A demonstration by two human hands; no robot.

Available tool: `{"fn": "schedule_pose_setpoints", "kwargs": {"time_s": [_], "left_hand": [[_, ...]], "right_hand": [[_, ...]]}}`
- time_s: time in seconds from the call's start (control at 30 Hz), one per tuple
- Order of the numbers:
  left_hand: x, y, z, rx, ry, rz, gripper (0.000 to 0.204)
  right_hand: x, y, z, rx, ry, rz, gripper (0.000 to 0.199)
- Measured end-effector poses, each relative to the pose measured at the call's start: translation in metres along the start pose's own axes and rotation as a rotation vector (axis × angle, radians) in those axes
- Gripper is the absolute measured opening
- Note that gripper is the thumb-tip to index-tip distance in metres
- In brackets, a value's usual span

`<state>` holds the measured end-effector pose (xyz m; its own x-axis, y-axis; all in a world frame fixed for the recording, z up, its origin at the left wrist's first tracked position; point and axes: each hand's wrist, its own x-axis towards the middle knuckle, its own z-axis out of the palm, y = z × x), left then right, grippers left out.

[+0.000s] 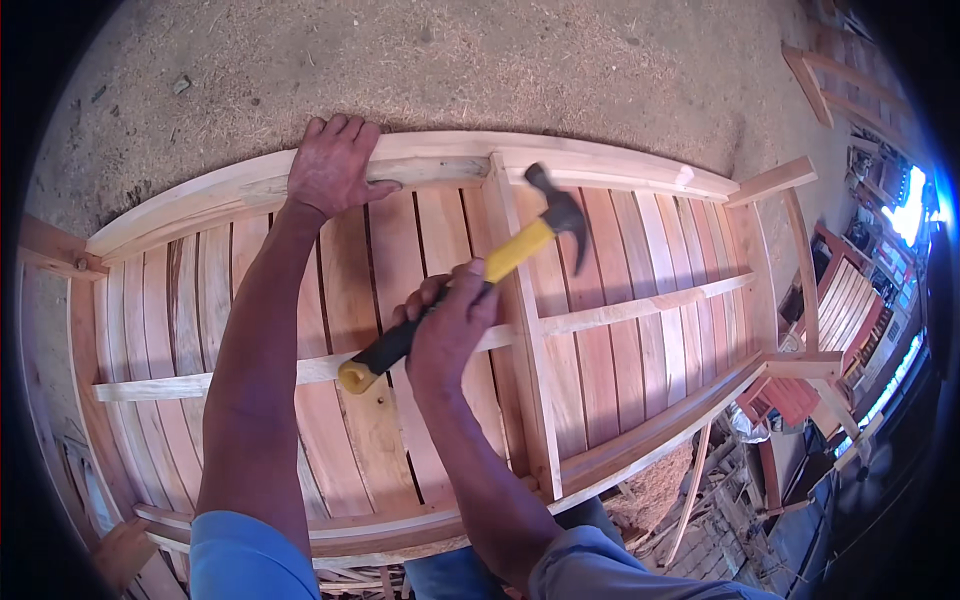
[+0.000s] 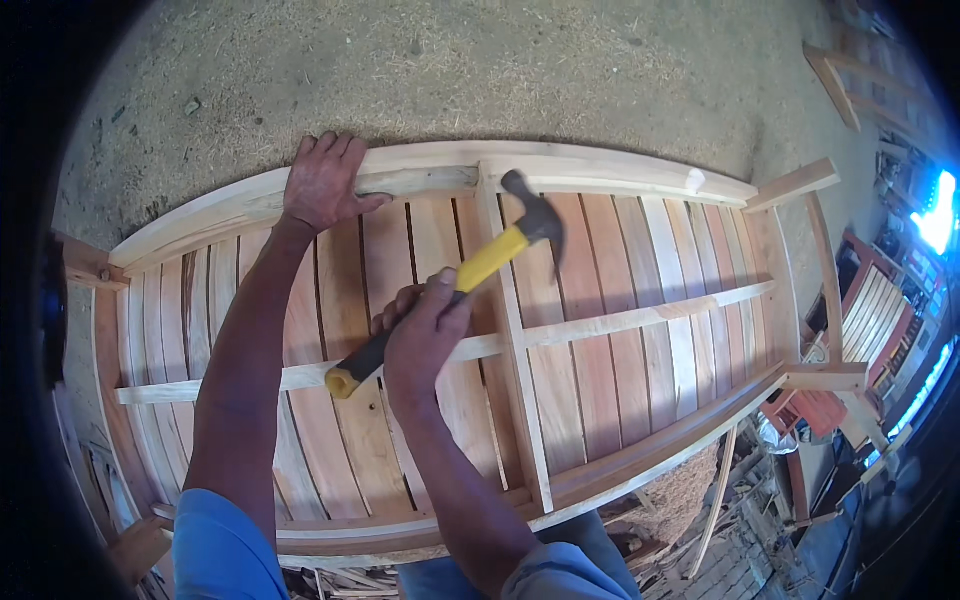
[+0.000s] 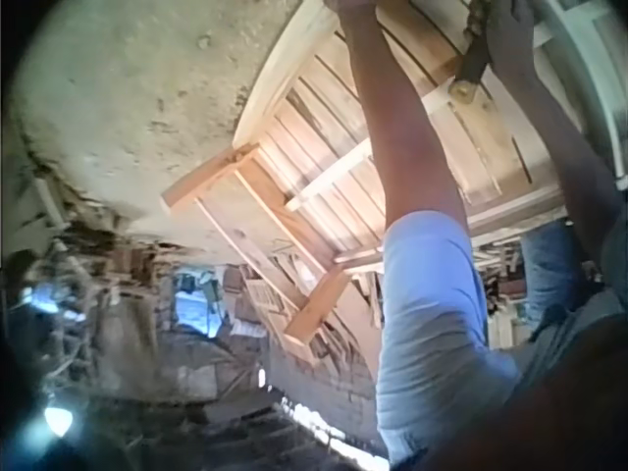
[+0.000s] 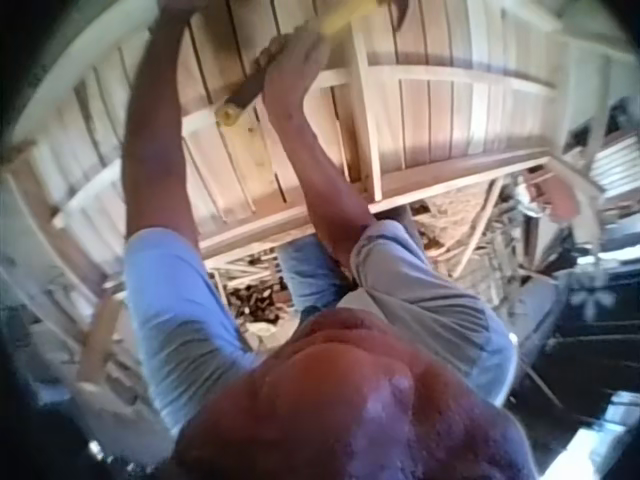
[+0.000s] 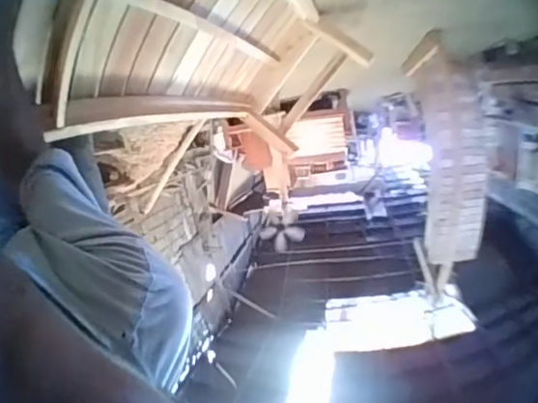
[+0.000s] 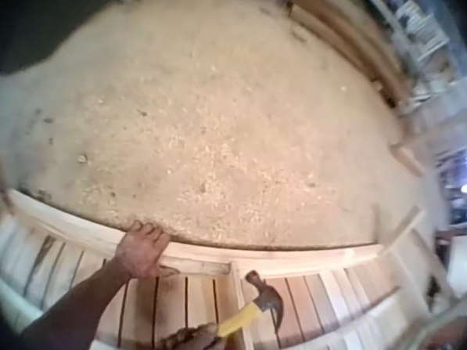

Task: The recorder is assembling and finishing a wooden bench or bed frame by hammering nails and using an electric planer to smooth the slats.

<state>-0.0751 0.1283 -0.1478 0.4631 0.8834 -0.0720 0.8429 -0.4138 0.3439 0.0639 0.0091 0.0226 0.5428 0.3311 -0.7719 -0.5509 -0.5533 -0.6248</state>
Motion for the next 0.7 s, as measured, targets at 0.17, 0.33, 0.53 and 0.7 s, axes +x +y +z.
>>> {"fn": "schedule_pose_setpoints", "kwargs": {"time_s": [0.17,0.33,0.53,0.7], "left_hand": [[-0.003,0.003,-0.006,0.004,-0.077,-0.016,0.075],[-0.003,0.003,0.0,0.003,-0.051,-0.012,0.075],[-0.009,-0.001,0.002,-0.002,-0.011,0.008,0.077],[-0.006,0.002,0.002,-0.019,-0.05,-0.03,0.078]], "right_hand": [[0.019,-0.005,-0.015,-0.24,-0.224,0.264,0.035],[0.014,-0.005,-0.014,-0.088,-0.114,0.116,0.036],[0.018,-0.055,-0.037,-0.546,-0.308,0.133,0.033],[0.055,-0.144,-0.058,-1.03,-0.588,-0.73,0.047]]}}
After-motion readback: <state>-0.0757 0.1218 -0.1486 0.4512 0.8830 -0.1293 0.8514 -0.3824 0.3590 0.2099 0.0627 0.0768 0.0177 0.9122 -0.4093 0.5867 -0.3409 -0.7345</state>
